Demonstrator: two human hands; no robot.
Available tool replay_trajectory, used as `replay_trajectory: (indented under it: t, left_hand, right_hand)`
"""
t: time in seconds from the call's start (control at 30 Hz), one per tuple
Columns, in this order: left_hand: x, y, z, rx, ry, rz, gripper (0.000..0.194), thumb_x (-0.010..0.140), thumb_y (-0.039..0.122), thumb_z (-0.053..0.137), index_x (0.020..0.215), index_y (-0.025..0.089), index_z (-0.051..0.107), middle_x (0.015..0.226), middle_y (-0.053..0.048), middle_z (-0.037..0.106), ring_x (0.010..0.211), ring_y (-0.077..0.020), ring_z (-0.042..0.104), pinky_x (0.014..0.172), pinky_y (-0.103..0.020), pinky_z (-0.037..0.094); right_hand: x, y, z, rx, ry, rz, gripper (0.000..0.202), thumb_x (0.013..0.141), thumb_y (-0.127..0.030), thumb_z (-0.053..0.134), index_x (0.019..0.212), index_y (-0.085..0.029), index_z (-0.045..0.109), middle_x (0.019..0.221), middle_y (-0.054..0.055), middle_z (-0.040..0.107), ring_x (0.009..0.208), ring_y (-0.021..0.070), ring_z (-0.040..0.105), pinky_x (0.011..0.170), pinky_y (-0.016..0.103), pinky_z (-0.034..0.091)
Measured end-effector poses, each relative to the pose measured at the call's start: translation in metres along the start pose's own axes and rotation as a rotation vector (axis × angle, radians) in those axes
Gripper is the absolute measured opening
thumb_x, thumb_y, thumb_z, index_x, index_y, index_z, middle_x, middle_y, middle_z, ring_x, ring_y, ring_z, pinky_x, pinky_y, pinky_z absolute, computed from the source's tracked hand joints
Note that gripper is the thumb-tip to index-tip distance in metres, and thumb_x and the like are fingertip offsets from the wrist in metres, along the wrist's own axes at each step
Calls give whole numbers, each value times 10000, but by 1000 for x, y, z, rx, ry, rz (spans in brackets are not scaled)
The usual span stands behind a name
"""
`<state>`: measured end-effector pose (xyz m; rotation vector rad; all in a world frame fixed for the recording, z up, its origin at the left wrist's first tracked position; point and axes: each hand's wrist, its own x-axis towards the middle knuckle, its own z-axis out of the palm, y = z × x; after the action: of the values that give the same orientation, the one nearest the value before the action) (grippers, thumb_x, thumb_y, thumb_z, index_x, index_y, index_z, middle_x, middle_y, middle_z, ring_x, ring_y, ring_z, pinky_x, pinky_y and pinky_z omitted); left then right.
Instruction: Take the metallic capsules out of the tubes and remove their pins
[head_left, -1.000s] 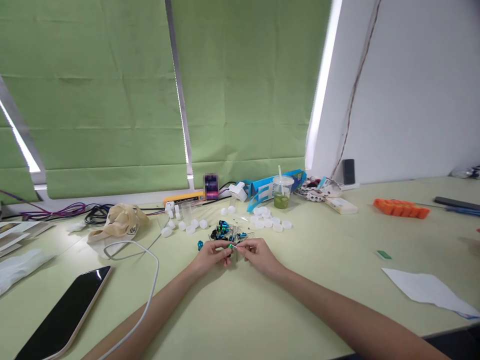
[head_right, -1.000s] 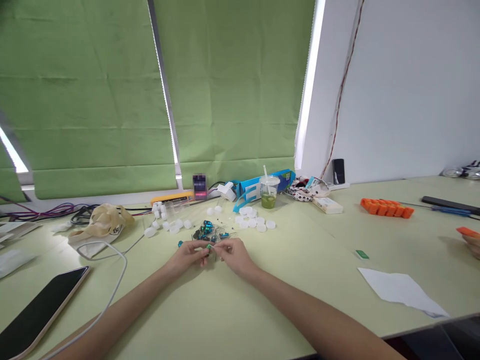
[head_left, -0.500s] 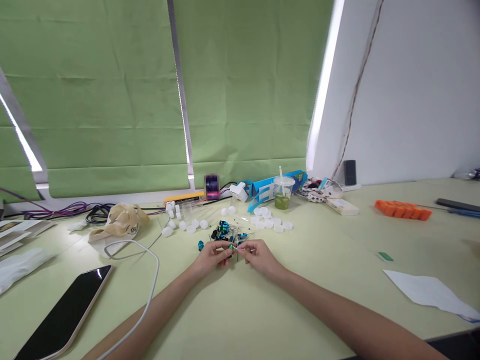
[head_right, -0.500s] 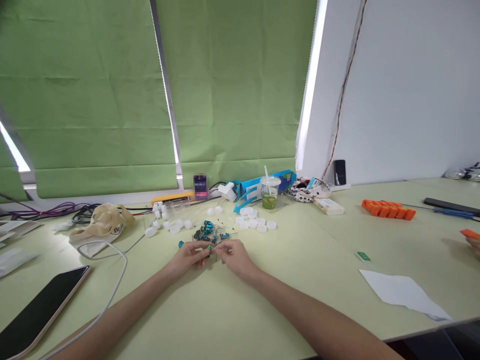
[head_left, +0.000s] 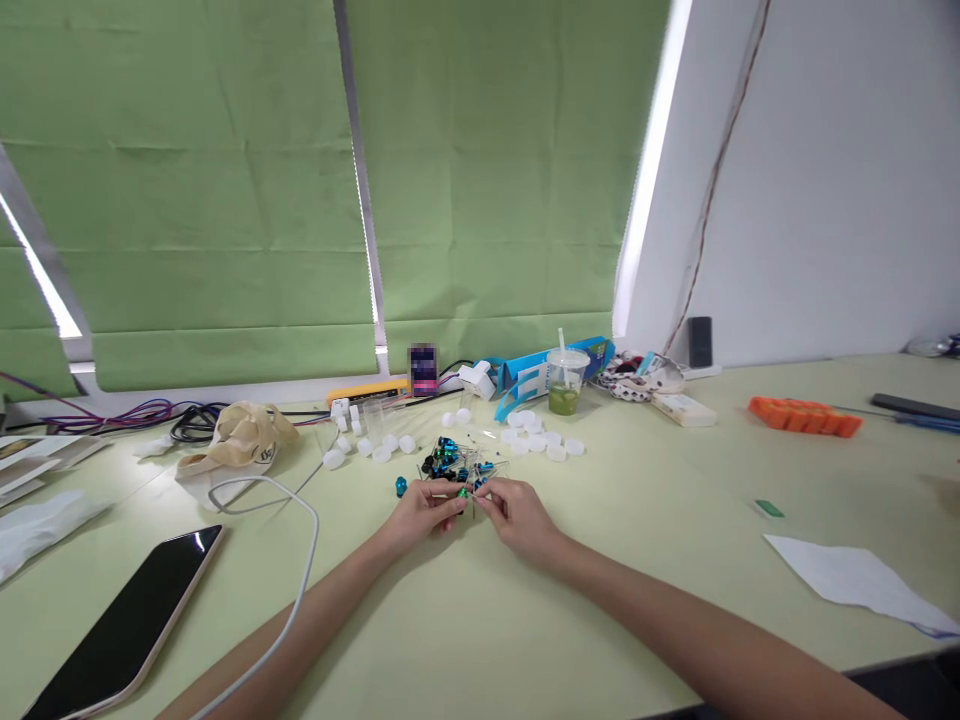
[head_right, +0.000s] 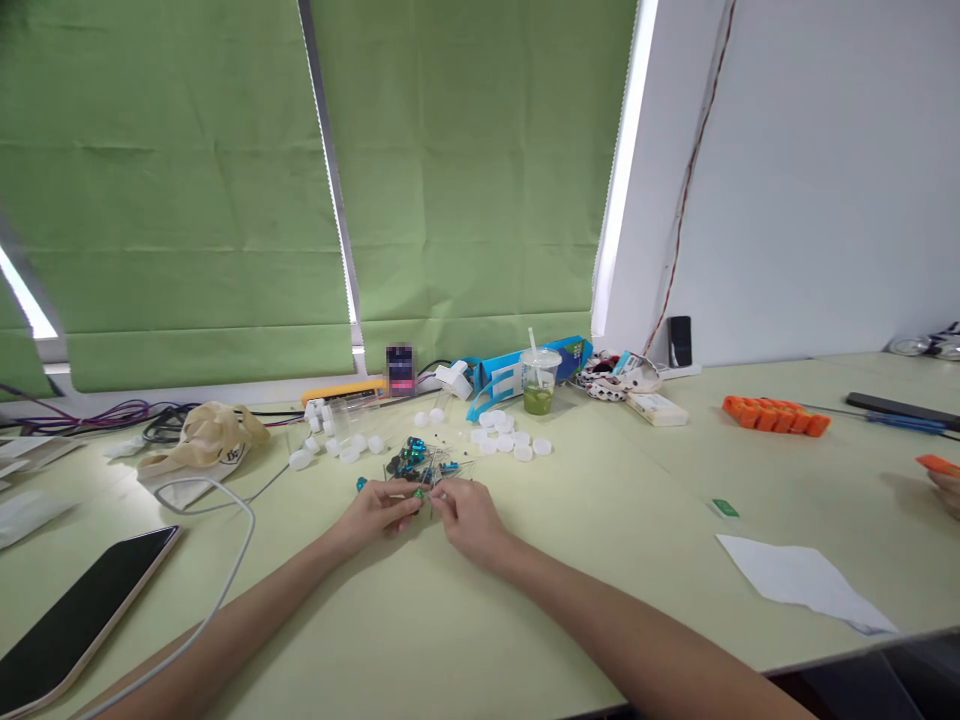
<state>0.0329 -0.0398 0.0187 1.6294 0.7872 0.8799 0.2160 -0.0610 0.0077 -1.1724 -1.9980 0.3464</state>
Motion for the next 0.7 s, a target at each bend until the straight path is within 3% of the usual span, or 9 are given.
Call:
replay_trajectory:
  t: [0.17, 0.27, 0.37, 0.57, 0.7]
  left_hand:
    - [-1, 3, 1, 14, 1, -23, 442, 706, 477, 601, 920, 100, 685, 455, 40, 432, 429, -59, 333, 421, -200, 257]
    - [-2, 5, 2, 28, 46, -10, 457, 704, 476, 602, 971, 112, 677, 467, 42, 423, 435, -58, 325, 417, -196, 248]
    - [-2, 7, 2, 72, 52, 52, 452, 695, 480, 607, 982, 139, 680, 523, 31, 433, 463, -64, 332, 419, -194, 253]
    - [-1, 6, 0, 116, -20, 105, 444, 746, 486, 547, 1049, 179, 653, 670, 1, 472, 479, -56, 326, 443, -198, 268]
    - [-2, 8, -1, 126, -73, 105, 469, 764, 476, 531, 1115, 176, 615, 647, 11, 440, 500, -70, 343, 456, -202, 268]
  right_hand:
    - [0, -5, -3, -109, 0, -100, 193, 850, -199, 410, 806, -185, 598, 755, 39, 586, 683, 145, 506, 637, 231, 350]
    - [2, -4, -2, -79, 18, -77, 183, 834, -191, 428, 786, -179, 604, 746, 38, 579, 664, 138, 490, 626, 230, 351]
    - [6, -2, -1, 68, 24, 75, 132, 766, -215, 520, 700, -168, 624, 660, 12, 559, 569, 111, 436, 552, 215, 330]
    - [8, -8, -6, 575, -113, 488, 180, 616, -310, 659, 613, -133, 625, 511, -29, 502, 462, 69, 365, 473, 203, 269]
    - [7, -15, -9, 673, -133, 611, 200, 540, -282, 714, 569, -135, 582, 464, -53, 451, 430, 49, 322, 453, 200, 237]
